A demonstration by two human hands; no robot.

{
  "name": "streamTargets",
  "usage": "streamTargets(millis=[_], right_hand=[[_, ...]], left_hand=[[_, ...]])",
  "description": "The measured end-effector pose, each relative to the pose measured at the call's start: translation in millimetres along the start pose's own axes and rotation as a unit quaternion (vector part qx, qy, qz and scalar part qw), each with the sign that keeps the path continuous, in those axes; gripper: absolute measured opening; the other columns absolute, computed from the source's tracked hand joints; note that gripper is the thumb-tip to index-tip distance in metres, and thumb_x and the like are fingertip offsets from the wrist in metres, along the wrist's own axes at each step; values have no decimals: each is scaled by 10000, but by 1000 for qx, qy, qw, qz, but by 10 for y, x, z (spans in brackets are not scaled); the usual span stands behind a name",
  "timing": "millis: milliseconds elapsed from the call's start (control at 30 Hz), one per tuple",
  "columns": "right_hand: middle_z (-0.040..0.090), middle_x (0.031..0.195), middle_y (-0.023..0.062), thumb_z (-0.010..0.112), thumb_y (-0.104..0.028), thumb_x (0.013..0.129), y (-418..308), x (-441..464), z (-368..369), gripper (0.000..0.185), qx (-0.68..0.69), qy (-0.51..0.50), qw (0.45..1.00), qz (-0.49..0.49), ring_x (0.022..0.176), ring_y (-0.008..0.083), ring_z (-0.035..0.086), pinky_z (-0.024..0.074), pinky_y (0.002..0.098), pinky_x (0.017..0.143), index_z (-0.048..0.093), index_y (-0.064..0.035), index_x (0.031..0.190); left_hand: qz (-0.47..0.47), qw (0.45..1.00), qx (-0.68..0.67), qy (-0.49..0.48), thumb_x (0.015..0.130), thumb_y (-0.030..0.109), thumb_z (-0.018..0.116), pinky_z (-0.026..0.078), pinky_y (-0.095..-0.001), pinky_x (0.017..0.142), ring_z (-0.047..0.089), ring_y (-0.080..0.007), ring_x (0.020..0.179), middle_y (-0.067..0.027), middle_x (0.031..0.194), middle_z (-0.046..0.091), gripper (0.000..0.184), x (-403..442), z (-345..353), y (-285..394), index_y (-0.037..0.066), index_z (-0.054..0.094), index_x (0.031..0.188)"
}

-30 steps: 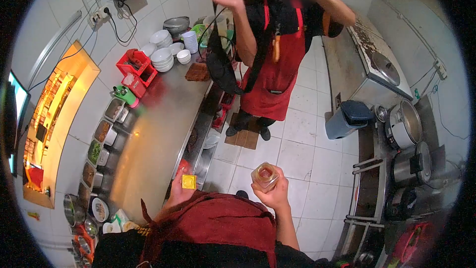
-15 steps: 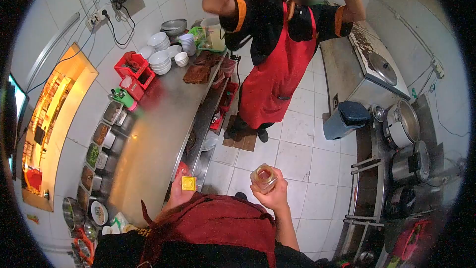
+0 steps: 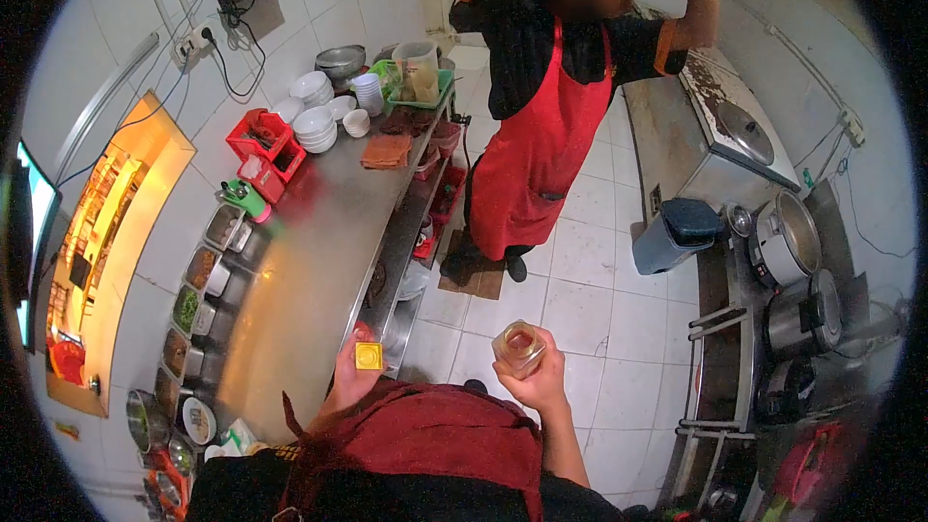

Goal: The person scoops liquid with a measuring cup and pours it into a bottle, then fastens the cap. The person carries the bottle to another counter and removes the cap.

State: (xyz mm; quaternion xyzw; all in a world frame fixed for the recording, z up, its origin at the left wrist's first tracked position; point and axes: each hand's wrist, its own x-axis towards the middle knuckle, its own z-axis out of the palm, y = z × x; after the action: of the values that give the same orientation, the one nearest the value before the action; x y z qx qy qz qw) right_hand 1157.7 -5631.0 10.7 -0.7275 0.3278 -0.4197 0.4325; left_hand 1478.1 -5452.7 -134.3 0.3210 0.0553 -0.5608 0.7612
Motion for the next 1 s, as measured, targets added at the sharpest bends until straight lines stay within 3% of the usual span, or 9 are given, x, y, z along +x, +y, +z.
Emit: streamTargets(millis=[133, 167, 200, 300, 400, 533, 767, 933, 1000], right_hand=[[680, 1004, 103, 854, -190, 661, 19, -2, -27, 654, -24, -3, 1000, -2, 914, 188, 675, 536, 325, 840, 532, -7, 1200], [680, 1004, 103, 854, -190, 661, 27, 1, -39, 654, -26, 1, 1000, -4, 914, 188, 675, 536, 325, 840, 532, -7, 1200], [649, 1002, 87, 849, -178, 651, 32, -11, -44, 627, -1, -1, 1000, 17, 912, 179, 647, 522, 321, 838, 541, -11, 1171], [621, 999, 72, 843, -163, 647, -30, -1, -57, 599, 12, 1, 1000, 25, 906, 168, 621, 509, 318, 834, 546, -14, 1145], [625, 999, 75, 841, -158, 655, -49, -1, -52, 596, 0, 8, 1000, 3, 902, 166, 624, 513, 317, 832, 541, -10, 1148], [690, 985, 108, 848, -203, 651, -31, 17, -21, 633, -15, 22, 999, -23, 886, 203, 687, 545, 328, 817, 557, -17, 1182], [690, 984, 107, 846, -195, 652, -53, -49, -2, 633, -19, 8, 1000, -16, 883, 196, 685, 545, 323, 814, 554, -16, 1184], [622, 1012, 89, 853, -173, 628, -98, -110, 22, 635, 28, 14, 998, 47, 937, 171, 621, 510, 328, 853, 538, -4, 1152], [675, 964, 81, 822, -153, 659, -14, -118, 34, 620, 9, 13, 1000, -11, 882, 177, 667, 538, 312, 819, 542, 2, 1190]], left_hand=[[62, 997, -7, 34, 997, 356, 535, 530, -413, 733, 650, -200, 850, -17, 942, 676, 197, 68, 24, 302, 175, 603, 1030], [107, 989, 4, 99, 981, 313, 564, 521, -377, 715, 629, -191, 813, -39, 900, 654, 174, 14, 145, 363, 150, 584, 1038], [105, 990, 6, 97, 981, 313, 564, 521, -377, 715, 629, -191, 813, -39, 900, 654, 174, 62, 18, 404, 150, 584, 1038], [188, 950, 115, 221, 946, 265, 600, 499, -329, 661, 589, -165, 727, -18, 802, 584, 165, 415, -725, 695, 107, 601, 994], [181, 942, 141, 245, 938, 256, 606, 494, -319, 630, 589, -166, 692, -17, 796, 588, 158, 567, -1079, 789, 100, 612, 965], [197, 934, 161, 253, 933, 255, 610, 500, -329, 617, 592, -168, 684, -22, 783, 586, 157, 393, -499, 599, 99, 610, 939], [171, 946, 181, 209, 934, 227, 599, 563, -381, 582, 652, -212, 682, -71, 783, 620, 148, 182, 75, 400, 81, 581, 950], [168, 954, 139, 208, 921, 202, 618, 553, -368, 561, 646, -215, 655, -87, 766, 632, 138, 339, -176, 345, 72, 589, 958], [156, 964, 138, 163, 910, 204, 632, 527, -339, 532, 627, -205, 615, -95, 777, 640, 147, 460, -386, 326, 67, 603, 957]])
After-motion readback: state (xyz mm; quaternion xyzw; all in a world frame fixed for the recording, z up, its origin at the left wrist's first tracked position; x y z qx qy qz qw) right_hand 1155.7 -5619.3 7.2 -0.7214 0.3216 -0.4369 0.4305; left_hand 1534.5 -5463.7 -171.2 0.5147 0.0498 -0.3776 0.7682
